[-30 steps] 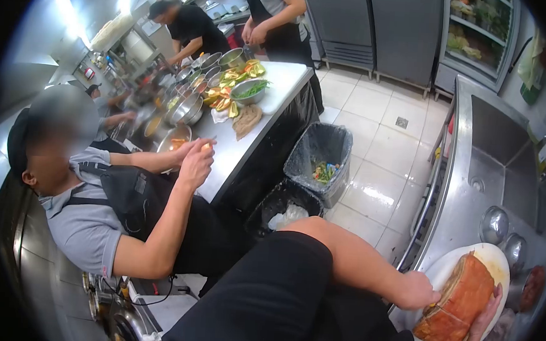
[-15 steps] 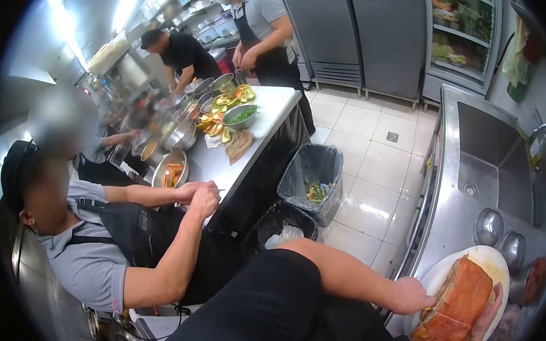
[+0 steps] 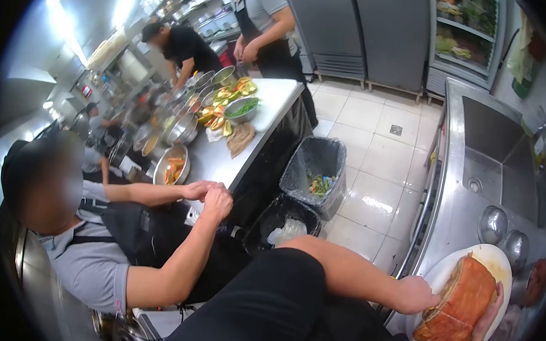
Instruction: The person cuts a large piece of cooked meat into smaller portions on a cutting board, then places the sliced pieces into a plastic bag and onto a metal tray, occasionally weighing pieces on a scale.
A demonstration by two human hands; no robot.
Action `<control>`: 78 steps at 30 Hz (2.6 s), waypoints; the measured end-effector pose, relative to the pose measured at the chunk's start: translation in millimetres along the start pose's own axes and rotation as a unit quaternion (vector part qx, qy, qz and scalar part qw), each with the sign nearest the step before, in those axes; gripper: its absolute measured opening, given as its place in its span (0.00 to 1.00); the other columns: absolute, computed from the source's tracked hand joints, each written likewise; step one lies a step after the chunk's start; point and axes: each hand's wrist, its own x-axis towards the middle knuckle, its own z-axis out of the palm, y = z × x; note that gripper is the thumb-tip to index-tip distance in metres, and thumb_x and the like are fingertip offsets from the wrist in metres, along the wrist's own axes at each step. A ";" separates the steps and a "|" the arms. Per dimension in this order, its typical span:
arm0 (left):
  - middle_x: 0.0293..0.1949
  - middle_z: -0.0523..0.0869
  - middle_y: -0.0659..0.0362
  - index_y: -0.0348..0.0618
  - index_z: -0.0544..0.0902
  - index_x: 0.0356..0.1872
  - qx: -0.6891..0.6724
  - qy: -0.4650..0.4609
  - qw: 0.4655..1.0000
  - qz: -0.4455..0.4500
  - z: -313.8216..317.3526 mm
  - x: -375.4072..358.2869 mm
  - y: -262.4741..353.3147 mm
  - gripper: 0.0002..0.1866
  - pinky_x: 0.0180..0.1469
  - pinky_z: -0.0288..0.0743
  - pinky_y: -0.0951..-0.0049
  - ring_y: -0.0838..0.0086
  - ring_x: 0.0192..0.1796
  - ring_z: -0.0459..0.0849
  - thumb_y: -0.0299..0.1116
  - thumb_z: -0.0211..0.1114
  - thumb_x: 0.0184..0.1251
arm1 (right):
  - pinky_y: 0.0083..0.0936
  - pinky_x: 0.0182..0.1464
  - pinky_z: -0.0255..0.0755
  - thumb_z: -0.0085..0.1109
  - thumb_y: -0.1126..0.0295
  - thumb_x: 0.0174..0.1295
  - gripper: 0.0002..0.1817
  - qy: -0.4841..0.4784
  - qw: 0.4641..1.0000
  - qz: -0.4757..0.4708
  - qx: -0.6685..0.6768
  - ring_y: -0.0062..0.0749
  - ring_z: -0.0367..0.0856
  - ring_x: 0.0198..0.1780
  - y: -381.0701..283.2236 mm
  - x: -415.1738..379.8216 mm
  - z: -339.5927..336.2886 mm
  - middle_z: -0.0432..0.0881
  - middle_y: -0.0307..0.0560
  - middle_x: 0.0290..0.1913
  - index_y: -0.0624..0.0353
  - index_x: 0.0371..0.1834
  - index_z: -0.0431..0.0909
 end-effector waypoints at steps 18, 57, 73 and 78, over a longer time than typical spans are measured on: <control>0.26 0.84 0.45 0.41 0.74 0.50 0.010 0.043 0.998 0.048 6.9 -0.6 -6.0 0.14 0.35 0.79 0.44 0.43 0.34 0.87 0.38 0.59 0.71 | 0.41 0.79 0.54 0.51 0.31 0.69 0.53 -0.003 0.999 -0.017 -0.029 0.51 0.64 0.77 -23.0 5.1 3.5 0.68 0.62 0.74 0.71 0.78 0.61; 0.31 0.88 0.46 0.43 0.82 0.43 0.030 0.029 0.999 0.010 -3.7 -0.8 -5.7 0.10 0.39 0.84 0.47 0.43 0.37 0.90 0.35 0.57 0.69 | 0.45 0.75 0.61 0.50 0.39 0.74 0.42 0.017 0.998 -0.063 0.008 0.54 0.70 0.72 -29.7 4.8 11.7 0.73 0.63 0.70 0.66 0.74 0.67; 0.30 0.87 0.43 0.40 0.76 0.45 0.052 0.054 0.997 0.011 12.0 15.0 -0.3 0.11 0.38 0.81 0.45 0.43 0.36 0.89 0.36 0.57 0.70 | 0.41 0.80 0.53 0.43 0.29 0.72 0.51 -0.019 0.991 -0.026 0.132 0.45 0.62 0.77 -4.7 2.3 11.2 0.65 0.58 0.75 0.70 0.78 0.59; 0.30 0.87 0.43 0.40 0.76 0.47 0.071 0.024 0.997 0.012 15.3 22.0 -2.4 0.13 0.38 0.81 0.45 0.43 0.36 0.89 0.38 0.59 0.70 | 0.42 0.79 0.54 0.41 0.28 0.72 0.51 -0.045 0.994 -0.032 0.099 0.46 0.64 0.75 -11.4 6.7 9.1 0.66 0.59 0.73 0.72 0.75 0.63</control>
